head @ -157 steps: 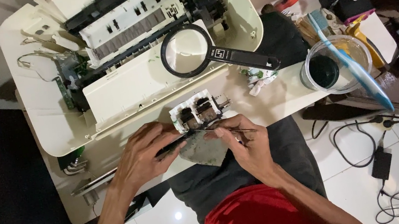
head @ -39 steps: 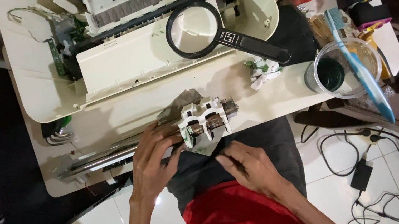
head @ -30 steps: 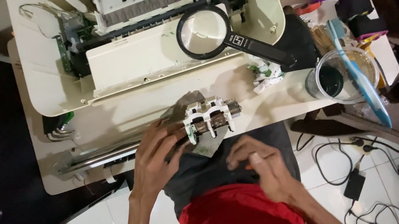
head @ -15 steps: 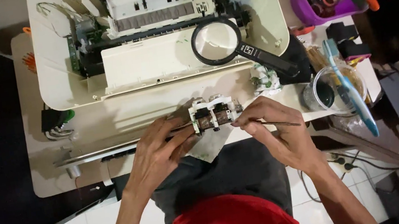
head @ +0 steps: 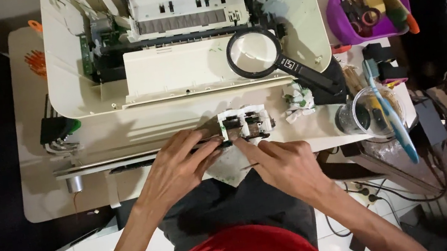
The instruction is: Cleaning and inspecting internal printer components using a cloth, a small probe, and a magnifying glass.
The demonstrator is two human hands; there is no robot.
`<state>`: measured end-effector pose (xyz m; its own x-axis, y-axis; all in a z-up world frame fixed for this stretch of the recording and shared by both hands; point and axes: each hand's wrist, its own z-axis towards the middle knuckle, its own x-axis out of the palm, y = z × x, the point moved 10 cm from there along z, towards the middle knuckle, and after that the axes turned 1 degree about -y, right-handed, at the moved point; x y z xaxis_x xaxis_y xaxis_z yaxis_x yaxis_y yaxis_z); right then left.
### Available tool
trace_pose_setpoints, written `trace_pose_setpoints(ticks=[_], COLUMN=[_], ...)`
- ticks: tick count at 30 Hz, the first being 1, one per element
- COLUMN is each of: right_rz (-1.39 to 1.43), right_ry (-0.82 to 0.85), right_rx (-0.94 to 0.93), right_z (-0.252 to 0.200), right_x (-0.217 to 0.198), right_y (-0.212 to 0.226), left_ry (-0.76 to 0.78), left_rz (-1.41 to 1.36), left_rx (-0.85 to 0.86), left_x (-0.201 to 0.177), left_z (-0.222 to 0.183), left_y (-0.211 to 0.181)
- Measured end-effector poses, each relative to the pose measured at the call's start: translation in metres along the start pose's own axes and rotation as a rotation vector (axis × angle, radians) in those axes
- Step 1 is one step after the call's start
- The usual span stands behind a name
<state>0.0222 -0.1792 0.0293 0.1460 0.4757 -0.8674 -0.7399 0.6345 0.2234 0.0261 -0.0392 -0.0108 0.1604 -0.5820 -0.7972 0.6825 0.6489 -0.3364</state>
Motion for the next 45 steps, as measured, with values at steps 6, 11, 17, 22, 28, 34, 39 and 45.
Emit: trace_pose_setpoints(ticks=[6, 11, 17, 22, 28, 34, 39, 45], right_rz=[-0.049, 0.021, -0.114, -0.099, -0.061, -0.121, -0.159, -0.21], right_ry=[-0.036, 0.009, -0.066, -0.041, 0.013, 0.044, -0.041, 0.006], right_rx=[-0.026, -0.109, -0.124, -0.086, -0.049, -0.051, -0.055, -0.073], right_z=[0.01, 0.02, 0.015, -0.015, -0.006, -0.005, 0.005, 0.007], right_x=[0.006, -0.003, 0.008, 0.04, 0.04, 0.038, 0.022, 0.021], right_y=[0.002, 0.015, 0.011, -0.01, -0.01, -0.011, 0.0, 0.004], left_ry=[0.043, 0.108, 0.054, 0.069, 0.088, 0.101, 0.126, 0.106], left_rz=[0.075, 0.115, 0.146, 0.159, 0.188, 0.217, 0.113, 0.169], left_rx=[0.011, 0.077, 0.073, 0.071, 0.068, 0.108, 0.12, 0.142], left_x=[0.0, 0.007, 0.014, 0.007, -0.003, 0.002, 0.013, 0.01], left_z=[0.002, -0.002, -0.01, -0.007, 0.001, 0.001, -0.004, -0.005], left_y=[-0.002, -0.003, -0.001, 0.0, 0.0, -0.002, 0.0, -0.002])
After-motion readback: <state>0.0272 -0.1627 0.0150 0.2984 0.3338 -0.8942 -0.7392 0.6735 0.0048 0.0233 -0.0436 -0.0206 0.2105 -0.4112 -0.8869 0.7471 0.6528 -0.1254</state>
